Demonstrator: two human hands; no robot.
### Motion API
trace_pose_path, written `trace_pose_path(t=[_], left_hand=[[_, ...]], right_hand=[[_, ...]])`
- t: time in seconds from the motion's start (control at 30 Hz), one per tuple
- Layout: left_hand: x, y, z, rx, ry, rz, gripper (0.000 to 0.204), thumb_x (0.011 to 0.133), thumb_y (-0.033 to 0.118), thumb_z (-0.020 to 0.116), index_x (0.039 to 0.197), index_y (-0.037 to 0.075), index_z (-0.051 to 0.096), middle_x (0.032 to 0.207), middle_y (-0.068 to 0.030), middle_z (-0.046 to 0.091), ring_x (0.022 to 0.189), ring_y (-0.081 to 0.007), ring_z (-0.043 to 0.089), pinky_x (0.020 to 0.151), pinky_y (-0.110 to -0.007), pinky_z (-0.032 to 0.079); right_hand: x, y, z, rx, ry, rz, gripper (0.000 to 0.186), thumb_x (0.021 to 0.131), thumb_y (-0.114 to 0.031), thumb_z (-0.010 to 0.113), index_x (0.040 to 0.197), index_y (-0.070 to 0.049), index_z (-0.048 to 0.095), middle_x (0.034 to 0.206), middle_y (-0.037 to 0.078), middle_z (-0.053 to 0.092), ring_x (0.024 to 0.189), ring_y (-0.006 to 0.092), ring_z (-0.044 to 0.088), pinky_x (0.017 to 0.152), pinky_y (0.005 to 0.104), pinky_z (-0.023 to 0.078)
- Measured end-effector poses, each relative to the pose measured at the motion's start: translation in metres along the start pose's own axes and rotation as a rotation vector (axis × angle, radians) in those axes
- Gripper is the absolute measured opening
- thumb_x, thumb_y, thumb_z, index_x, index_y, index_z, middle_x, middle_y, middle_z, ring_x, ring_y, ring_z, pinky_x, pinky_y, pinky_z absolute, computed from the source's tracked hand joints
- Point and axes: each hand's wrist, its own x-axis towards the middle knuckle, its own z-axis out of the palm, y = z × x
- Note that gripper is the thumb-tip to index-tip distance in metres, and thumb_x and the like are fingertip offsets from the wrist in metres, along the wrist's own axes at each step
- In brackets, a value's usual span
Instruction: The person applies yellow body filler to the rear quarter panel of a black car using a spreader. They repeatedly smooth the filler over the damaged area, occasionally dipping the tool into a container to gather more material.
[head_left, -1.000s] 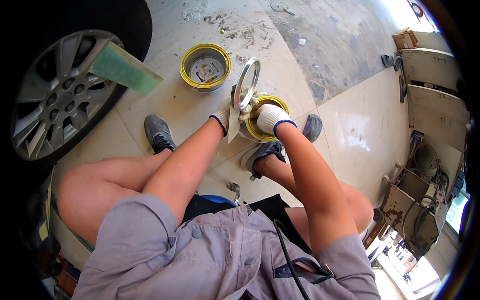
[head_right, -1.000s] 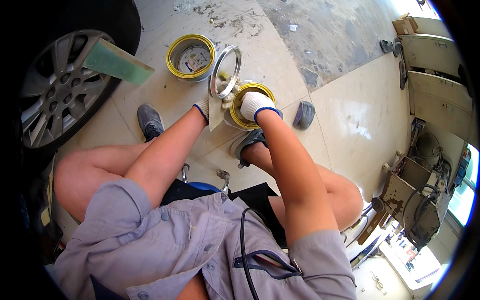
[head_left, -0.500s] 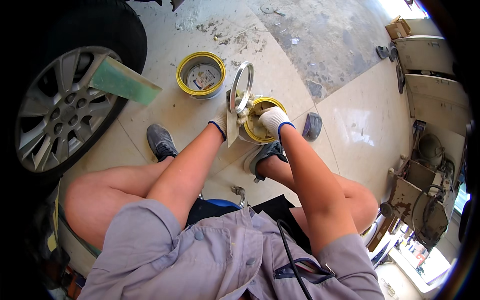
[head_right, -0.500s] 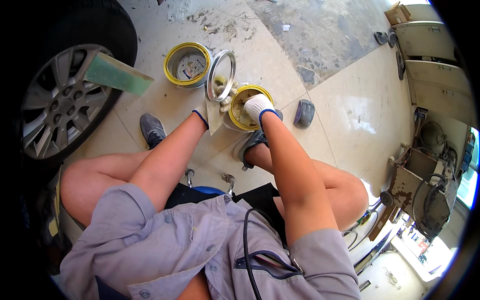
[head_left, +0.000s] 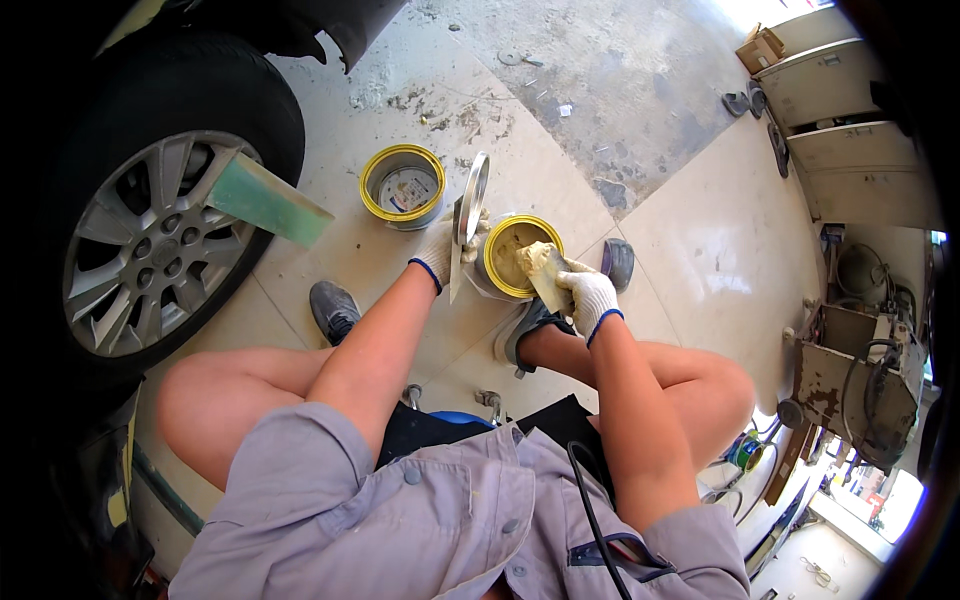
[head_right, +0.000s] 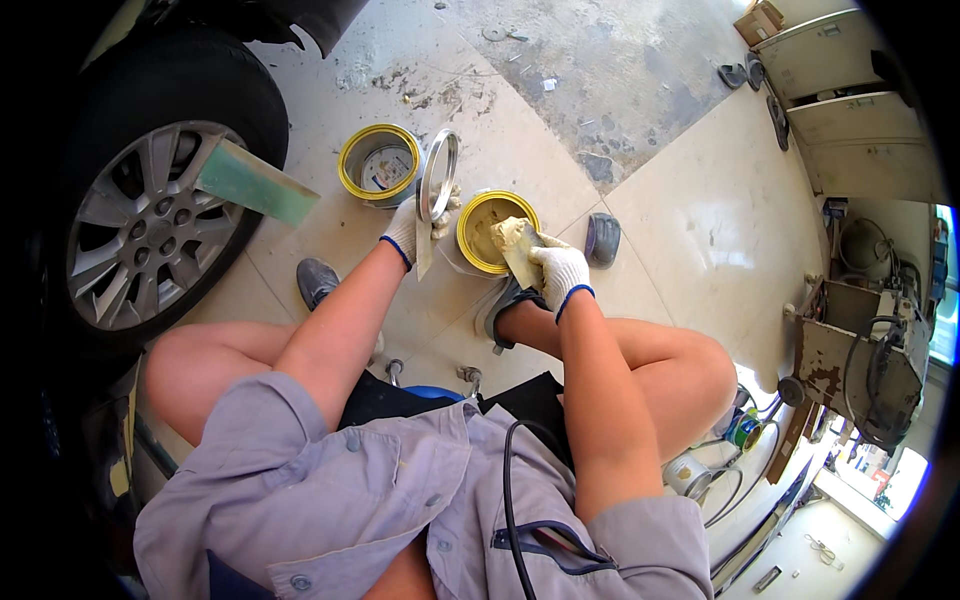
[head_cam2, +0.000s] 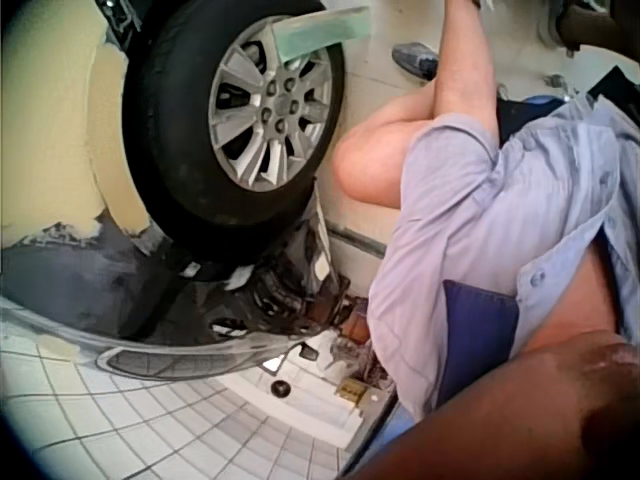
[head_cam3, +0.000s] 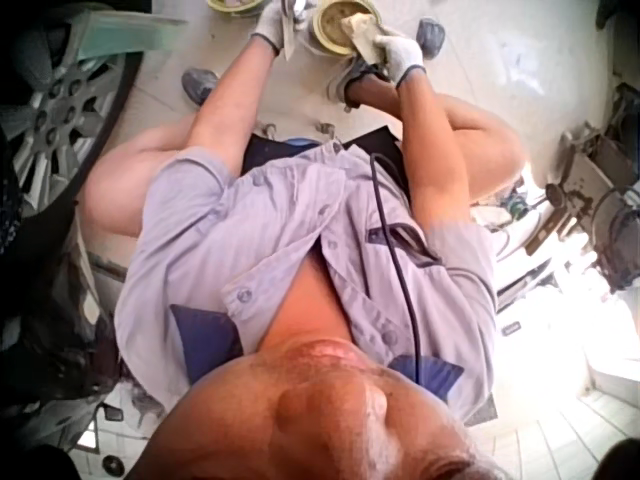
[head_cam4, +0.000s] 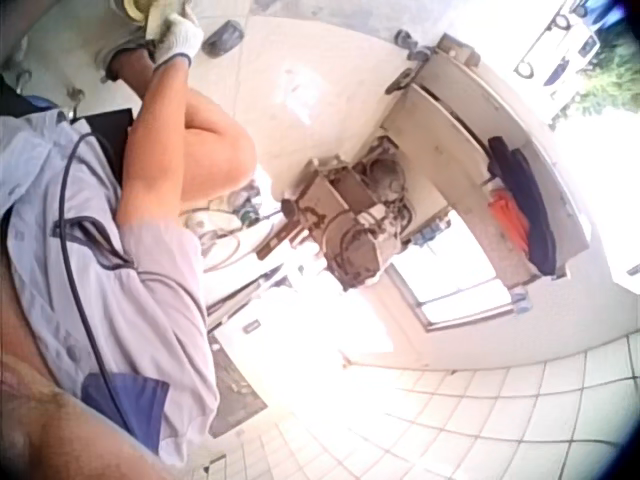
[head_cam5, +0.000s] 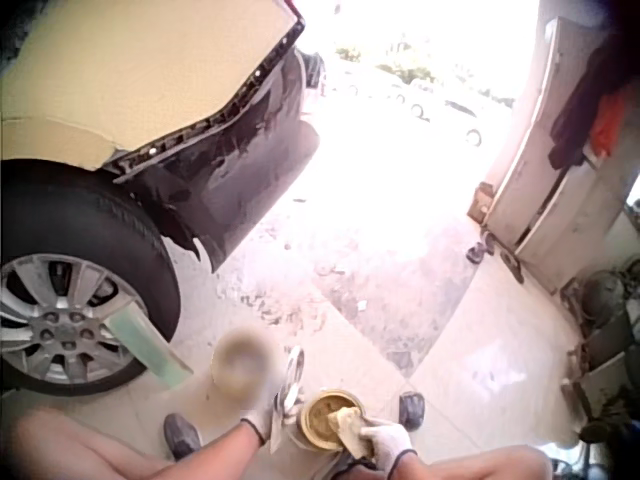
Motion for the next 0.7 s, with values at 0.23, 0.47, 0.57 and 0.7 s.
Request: trace_pose_path(t=[0.23,0.47,0.57,0.7], left_hand=[[-0.033,0.026,0.013,0.322,0.286,0.118,0.027,0.107,0.026,0.056,0.121,0.005,0.068,0.092,-0.004,0.07,0.066,-0.0113,0.06,0.055,-0.027,0.049],[-0.044,0.02,-0.003,0.336,0.376,0.169,0.025,0.104,0.028,0.062,0.121,0.011,0.069,0.077,-0.0042,0.065,0.054,-0.0145,0.056,0.044,-0.03,0.045],[-0.048,0.018,-0.001,0.393,0.377,0.153,0.024,0.103,0.028,0.066,0.118,0.01,0.069,0.072,-0.0027,0.061,0.053,-0.0141,0.056,0.043,-0.031,0.044],[-0.045,0.012,-0.011,0.407,0.391,0.171,0.025,0.102,0.027,0.068,0.117,0.007,0.07,0.074,-0.0035,0.064,0.055,-0.0143,0.057,0.047,-0.031,0.046]], right_hand=[[-0.009,0.01,-0.009,0.136,-0.061,-0.069,0.043,0.093,0.002,0.066,0.137,0.002,0.064,0.112,0.013,0.073,0.088,0.0239,0.073,0.072,0.0362,0.063],[-0.017,0.009,-0.014,0.297,-0.133,-0.129,0.04,0.096,-0.001,0.065,0.136,0.002,0.063,0.114,0.013,0.072,0.09,0.0243,0.073,0.072,0.0366,0.064],[-0.018,0.011,-0.022,0.339,-0.15,-0.121,0.041,0.097,-0.003,0.064,0.138,0.002,0.061,0.116,0.013,0.071,0.094,0.0241,0.073,0.075,0.0372,0.064],[-0.019,0.018,-0.028,0.475,-0.213,-0.064,0.039,0.101,-0.008,0.06,0.14,-0.003,0.059,0.117,0.011,0.071,0.095,0.0236,0.072,0.077,0.0376,0.063]])
